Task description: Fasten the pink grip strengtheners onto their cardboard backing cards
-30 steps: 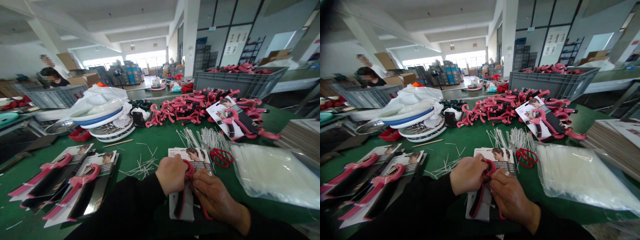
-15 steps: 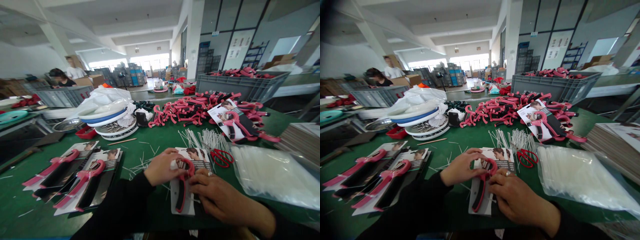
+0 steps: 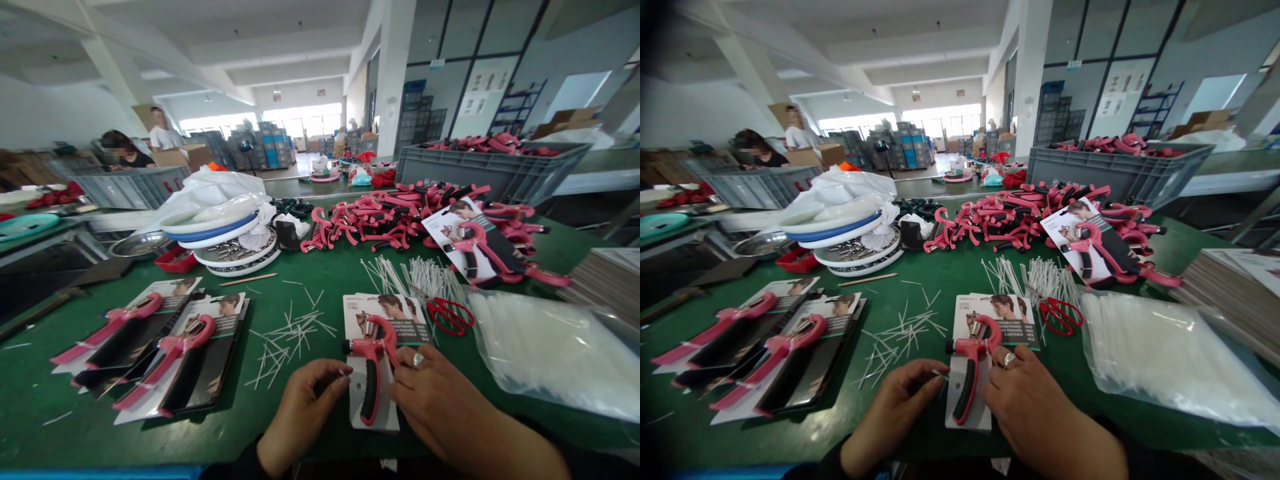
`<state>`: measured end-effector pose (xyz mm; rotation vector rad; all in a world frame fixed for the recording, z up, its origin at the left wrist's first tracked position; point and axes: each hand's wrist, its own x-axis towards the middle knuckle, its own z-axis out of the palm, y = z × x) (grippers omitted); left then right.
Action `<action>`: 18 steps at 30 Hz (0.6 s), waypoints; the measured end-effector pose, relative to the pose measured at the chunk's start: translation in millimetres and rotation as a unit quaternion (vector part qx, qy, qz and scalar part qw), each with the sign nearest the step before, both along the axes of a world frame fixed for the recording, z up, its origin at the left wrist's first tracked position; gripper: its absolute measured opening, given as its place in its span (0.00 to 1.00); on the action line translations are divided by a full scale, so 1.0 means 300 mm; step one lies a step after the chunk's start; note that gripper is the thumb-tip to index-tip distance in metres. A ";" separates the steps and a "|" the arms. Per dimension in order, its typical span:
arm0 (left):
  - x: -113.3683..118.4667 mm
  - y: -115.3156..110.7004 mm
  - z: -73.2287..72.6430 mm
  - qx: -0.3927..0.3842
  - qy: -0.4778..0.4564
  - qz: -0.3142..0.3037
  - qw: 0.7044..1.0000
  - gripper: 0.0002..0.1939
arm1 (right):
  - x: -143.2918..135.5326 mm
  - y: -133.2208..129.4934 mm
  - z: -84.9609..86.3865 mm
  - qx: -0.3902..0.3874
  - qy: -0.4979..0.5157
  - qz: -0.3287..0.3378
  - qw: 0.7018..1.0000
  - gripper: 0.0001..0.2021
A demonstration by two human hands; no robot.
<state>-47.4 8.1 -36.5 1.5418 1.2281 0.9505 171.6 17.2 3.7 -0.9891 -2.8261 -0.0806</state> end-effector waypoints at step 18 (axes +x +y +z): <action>0.071 0.006 -0.042 0.203 0.034 0.037 0.978 0.07 | -0.028 -0.024 -0.095 0.022 0.245 -0.072 0.966 0.08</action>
